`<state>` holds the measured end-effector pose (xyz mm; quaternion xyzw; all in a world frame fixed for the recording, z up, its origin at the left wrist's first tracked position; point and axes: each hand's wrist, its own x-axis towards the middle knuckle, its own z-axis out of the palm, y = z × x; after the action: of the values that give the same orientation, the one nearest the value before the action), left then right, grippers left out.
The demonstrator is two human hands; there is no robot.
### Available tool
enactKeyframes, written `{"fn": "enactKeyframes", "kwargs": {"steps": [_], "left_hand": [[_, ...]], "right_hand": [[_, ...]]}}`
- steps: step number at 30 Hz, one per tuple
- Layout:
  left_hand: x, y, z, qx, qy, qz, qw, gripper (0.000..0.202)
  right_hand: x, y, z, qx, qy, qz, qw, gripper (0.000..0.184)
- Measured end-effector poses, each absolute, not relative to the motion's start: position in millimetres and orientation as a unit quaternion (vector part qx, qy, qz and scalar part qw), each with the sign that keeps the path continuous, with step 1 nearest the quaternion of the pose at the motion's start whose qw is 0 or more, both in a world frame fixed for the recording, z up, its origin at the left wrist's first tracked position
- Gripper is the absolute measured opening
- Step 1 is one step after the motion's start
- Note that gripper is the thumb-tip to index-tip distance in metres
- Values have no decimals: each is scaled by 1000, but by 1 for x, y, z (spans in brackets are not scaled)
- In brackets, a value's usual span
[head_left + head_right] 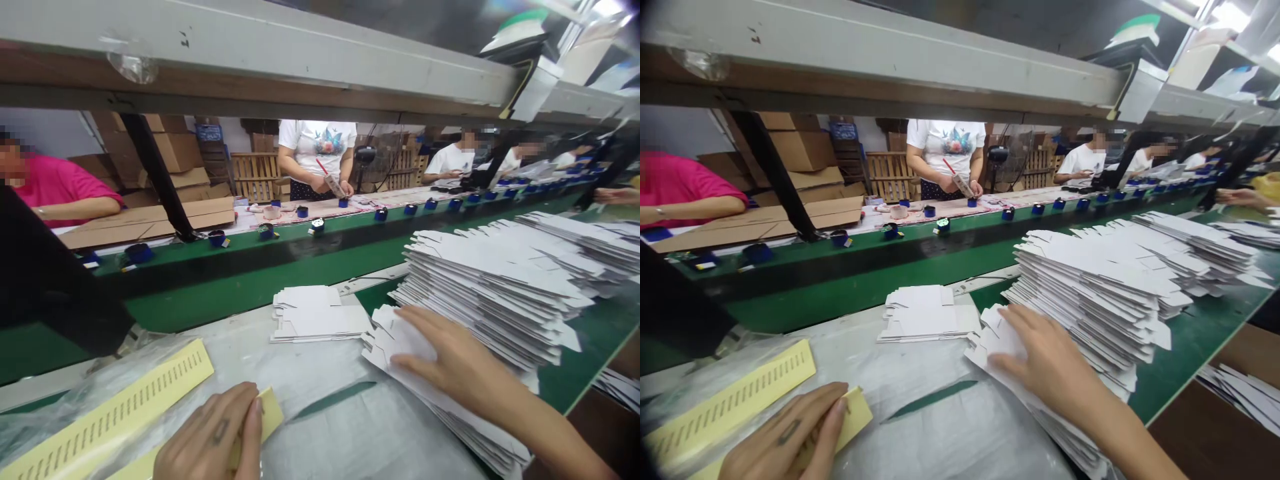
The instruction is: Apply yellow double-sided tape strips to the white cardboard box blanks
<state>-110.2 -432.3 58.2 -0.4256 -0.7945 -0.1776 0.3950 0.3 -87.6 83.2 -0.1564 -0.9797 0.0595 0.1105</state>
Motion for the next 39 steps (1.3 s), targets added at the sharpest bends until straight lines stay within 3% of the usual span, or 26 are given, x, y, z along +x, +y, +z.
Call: {"fn": "enactKeyframes", "kwargs": {"steps": [3, 5, 14, 20, 28, 39], "left_hand": [[-111, -435, 58, -432, -792, -184, 391, 12], [-109, -435, 58, -433, -793, -190, 384, 11], [-104, -433, 58, -434, -798, -199, 369, 9], [-99, -430, 58, -434, -804, -202, 353, 11], [-98, -427, 54, -455, -796, -179, 357, 14], [-102, -430, 56, -444, -797, -183, 366, 14]], "right_hand": [[0, -108, 81, -153, -986, 61, 2, 59], [-5, -118, 87, -163, -985, 55, -27, 52], [-80, -178, 96, -74, -994, 75, 20, 62], [-95, -178, 86, -38, -995, 91, 28, 17], [-94, -178, 69, -9, -979, 181, 90, 47], [-82, -173, 67, -17, -934, 252, 255, 46]]}}
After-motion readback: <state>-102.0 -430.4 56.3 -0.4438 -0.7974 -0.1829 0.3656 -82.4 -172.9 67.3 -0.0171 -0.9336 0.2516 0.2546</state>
